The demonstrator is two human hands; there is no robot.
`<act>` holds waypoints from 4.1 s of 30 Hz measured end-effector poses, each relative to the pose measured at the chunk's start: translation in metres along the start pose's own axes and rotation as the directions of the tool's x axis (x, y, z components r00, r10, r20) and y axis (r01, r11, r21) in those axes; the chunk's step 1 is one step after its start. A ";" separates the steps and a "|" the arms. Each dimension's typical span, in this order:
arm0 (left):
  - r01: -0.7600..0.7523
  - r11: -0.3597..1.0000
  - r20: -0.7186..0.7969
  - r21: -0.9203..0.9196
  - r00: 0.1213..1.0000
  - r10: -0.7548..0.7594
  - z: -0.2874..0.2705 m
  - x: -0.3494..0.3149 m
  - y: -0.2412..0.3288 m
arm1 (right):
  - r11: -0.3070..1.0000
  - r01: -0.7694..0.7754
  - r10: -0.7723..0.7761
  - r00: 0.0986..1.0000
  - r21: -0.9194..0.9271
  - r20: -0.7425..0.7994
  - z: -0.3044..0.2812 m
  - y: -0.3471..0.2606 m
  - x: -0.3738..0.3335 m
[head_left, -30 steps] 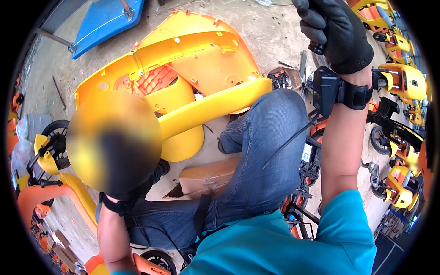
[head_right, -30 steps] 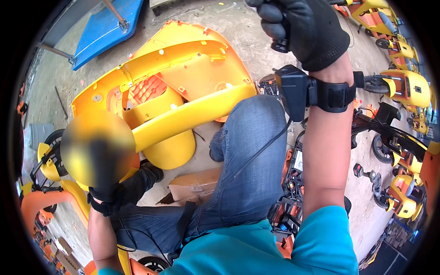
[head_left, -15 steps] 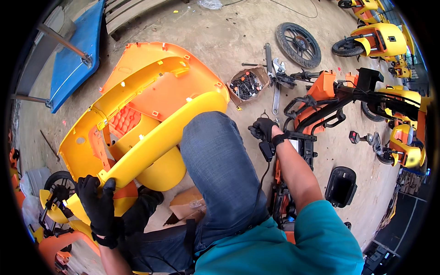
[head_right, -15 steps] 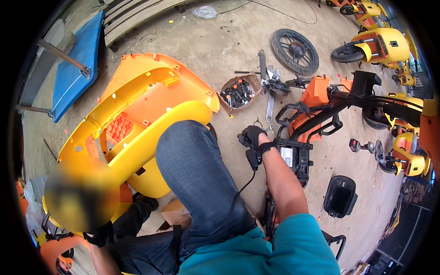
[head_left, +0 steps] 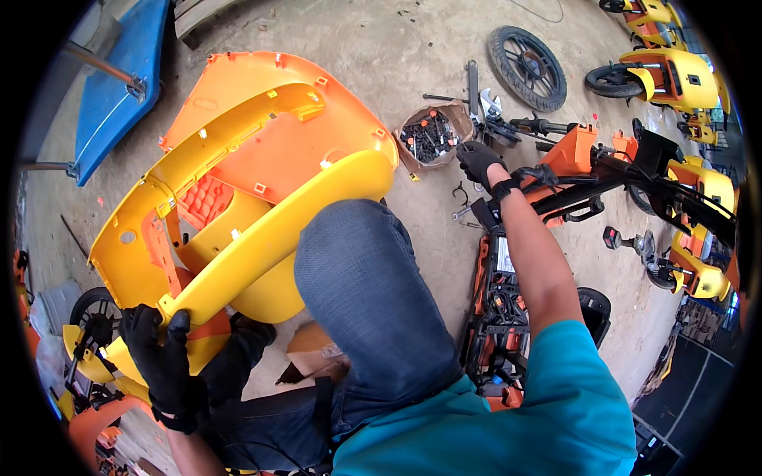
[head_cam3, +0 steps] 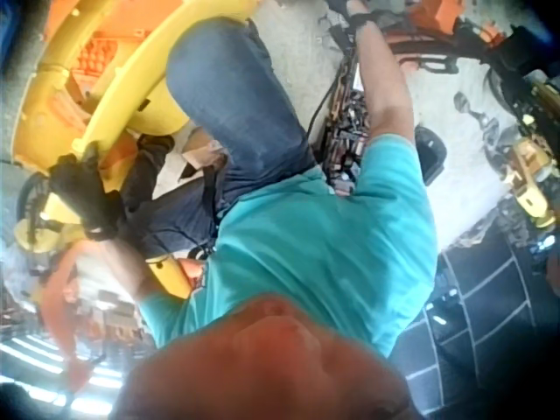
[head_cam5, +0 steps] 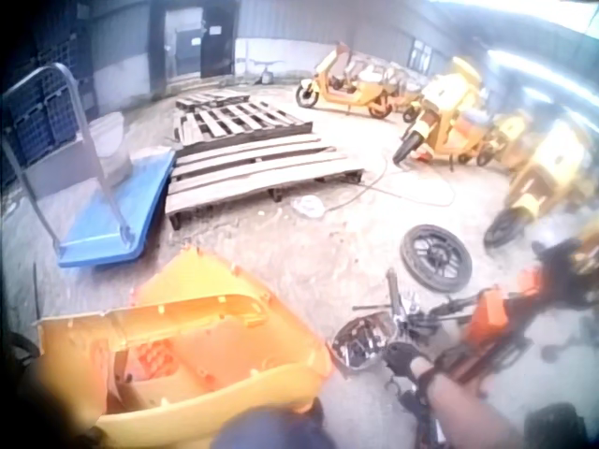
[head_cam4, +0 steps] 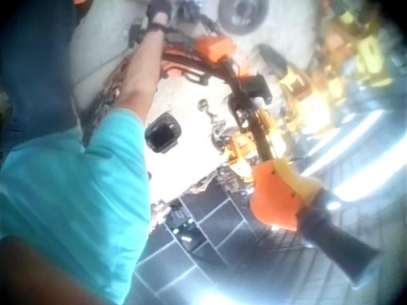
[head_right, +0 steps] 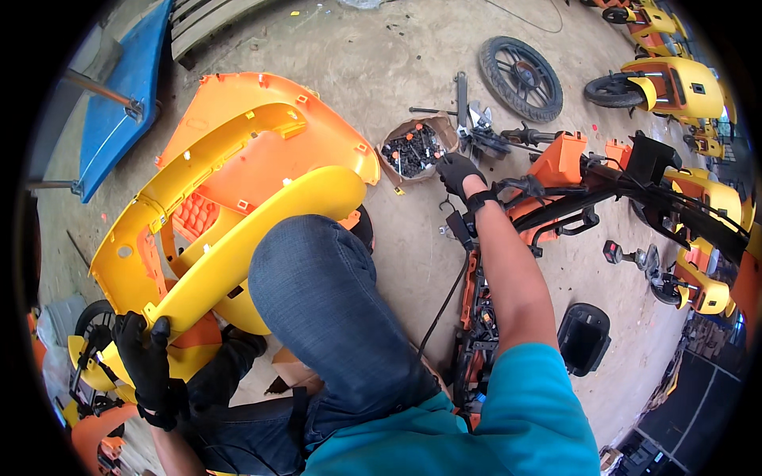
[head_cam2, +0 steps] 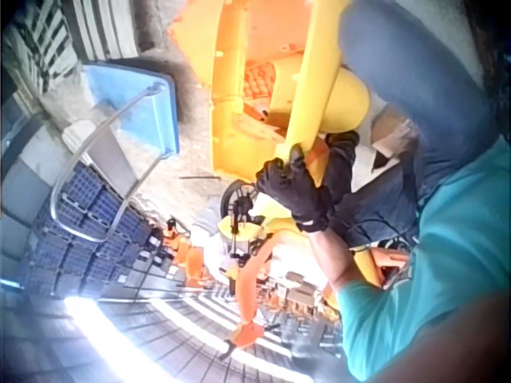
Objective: The person assembles various yellow plastic body panels for an electric scooter by aligning them and then securing them together using screws and a screwdriver while sitting on the floor.
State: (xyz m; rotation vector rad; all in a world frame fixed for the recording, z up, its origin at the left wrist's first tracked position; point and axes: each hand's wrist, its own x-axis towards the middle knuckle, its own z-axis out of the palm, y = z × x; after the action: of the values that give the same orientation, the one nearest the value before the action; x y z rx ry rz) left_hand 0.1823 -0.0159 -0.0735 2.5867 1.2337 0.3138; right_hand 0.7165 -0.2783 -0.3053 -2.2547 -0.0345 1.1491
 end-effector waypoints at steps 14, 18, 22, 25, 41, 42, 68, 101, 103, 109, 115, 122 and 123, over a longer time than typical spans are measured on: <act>0.020 1.000 0.060 0.015 0.998 -0.021 -0.002 0.005 0.001 | 0.647 0.265 -0.451 0.889 -0.715 -0.078 0.088 0.065 0.009; -0.005 0.998 0.053 0.058 0.999 0.002 -0.003 0.004 -0.002 | 0.595 0.339 -0.503 0.864 -0.729 -0.009 0.095 0.076 -0.023; -0.024 0.999 0.054 0.043 0.998 0.022 0.000 0.004 -0.010 | 0.606 0.419 -0.470 0.874 -0.677 0.120 0.104 0.116 -0.071; 0.023 0.998 0.093 0.050 0.995 -0.028 0.000 0.005 -0.012 | 0.649 0.435 -0.433 0.886 -0.624 0.168 0.115 0.148 -0.099; 0.096 0.995 0.113 0.003 0.989 -0.096 -0.001 0.003 -0.020 | 0.802 0.101 -0.251 0.951 -0.588 -0.178 0.072 0.142 -0.044; 0.098 0.995 0.115 0.005 0.989 -0.098 0.000 0.003 -0.018 | 0.784 0.105 -0.261 0.950 -0.612 -0.171 0.074 0.141 -0.041; 0.053 0.998 0.046 0.045 0.997 -0.055 0.001 0.002 -0.025 | 0.804 -0.008 -0.177 0.951 -0.594 -0.252 0.117 0.144 0.001; 0.062 0.998 0.055 -0.016 0.997 -0.061 -0.001 0.002 -0.015 | 0.789 0.181 -0.462 0.805 -0.587 -0.372 0.121 0.170 0.015; 0.052 0.999 0.054 -0.009 0.997 -0.052 -0.001 0.003 -0.012 | 0.833 0.159 -0.398 0.838 -0.530 -0.373 0.113 0.165 0.008; 0.083 0.996 0.060 -0.027 0.995 -0.081 -0.001 0.002 -0.007 | 0.919 0.109 -0.104 0.994 0.379 -0.034 0.081 0.132 -0.048; -0.043 0.998 0.029 -0.049 0.999 0.044 0.006 0.009 0.003 | 0.828 0.260 -0.336 0.939 0.497 0.069 0.056 0.061 -0.134; -0.116 0.993 -0.085 0.015 0.989 0.117 0.004 0.010 0.020 | 0.724 0.519 -0.602 0.797 0.454 0.048 0.055 -0.048 -0.200; -0.127 0.992 -0.076 0.014 0.989 0.128 0.003 0.010 0.018 | 0.688 0.573 -0.654 0.755 0.445 0.038 0.057 -0.060 -0.208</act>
State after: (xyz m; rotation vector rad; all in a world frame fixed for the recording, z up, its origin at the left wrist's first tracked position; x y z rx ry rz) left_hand 0.2023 -0.0191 -0.0700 2.6901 1.0981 0.4375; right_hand 0.5587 -0.2590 -0.1480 -1.5498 -0.5500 0.8827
